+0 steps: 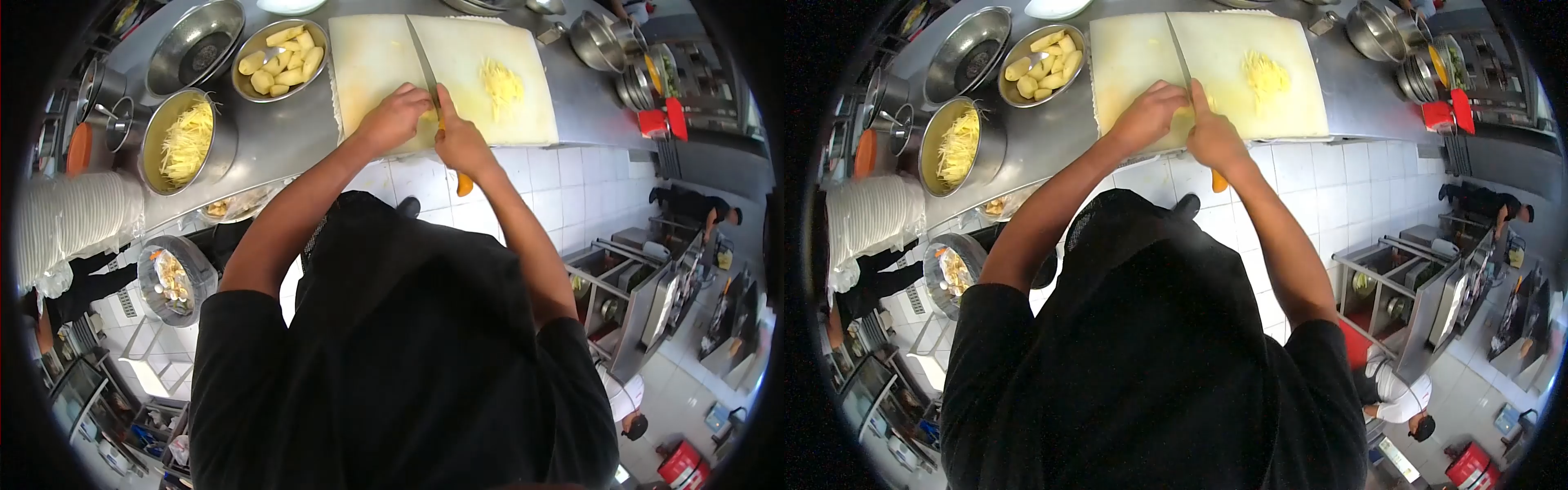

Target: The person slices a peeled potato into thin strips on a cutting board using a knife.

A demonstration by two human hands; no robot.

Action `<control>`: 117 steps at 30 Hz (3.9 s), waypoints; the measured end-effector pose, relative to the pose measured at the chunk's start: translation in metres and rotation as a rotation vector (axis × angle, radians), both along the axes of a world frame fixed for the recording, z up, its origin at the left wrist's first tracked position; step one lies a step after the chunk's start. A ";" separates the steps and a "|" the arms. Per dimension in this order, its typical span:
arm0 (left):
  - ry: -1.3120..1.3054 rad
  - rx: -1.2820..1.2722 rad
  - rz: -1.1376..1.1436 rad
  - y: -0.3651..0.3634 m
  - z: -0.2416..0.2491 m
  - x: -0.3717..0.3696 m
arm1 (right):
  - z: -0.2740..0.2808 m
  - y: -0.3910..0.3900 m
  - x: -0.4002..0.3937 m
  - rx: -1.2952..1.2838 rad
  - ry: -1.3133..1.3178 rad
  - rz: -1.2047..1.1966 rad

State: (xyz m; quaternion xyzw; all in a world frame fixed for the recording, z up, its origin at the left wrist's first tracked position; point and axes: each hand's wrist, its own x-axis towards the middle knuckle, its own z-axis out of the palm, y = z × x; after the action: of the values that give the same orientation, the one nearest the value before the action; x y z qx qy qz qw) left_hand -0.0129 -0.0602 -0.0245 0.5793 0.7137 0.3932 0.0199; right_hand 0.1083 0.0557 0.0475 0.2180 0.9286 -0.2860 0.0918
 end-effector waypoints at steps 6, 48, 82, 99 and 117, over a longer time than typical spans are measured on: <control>0.004 0.014 -0.015 0.002 0.000 0.001 | -0.012 0.004 0.004 0.007 0.053 0.007; 0.070 -0.023 0.053 -0.004 0.002 0.000 | 0.033 -0.002 -0.001 -0.123 -0.160 -0.077; -0.032 0.088 0.152 0.001 -0.007 0.006 | 0.023 -0.011 0.006 -0.017 -0.111 -0.041; -0.054 0.033 0.182 0.001 -0.001 0.006 | 0.013 -0.008 0.007 -0.024 -0.119 -0.048; -0.067 -0.032 0.141 0.000 0.001 0.001 | 0.037 -0.001 -0.015 -0.200 -0.172 -0.122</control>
State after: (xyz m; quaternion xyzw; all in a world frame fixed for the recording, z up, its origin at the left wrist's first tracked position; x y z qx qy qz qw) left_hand -0.0122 -0.0598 -0.0235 0.5138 0.7577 0.4016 0.0254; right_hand 0.0933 0.0546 0.0844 0.2876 0.8692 -0.3622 0.1749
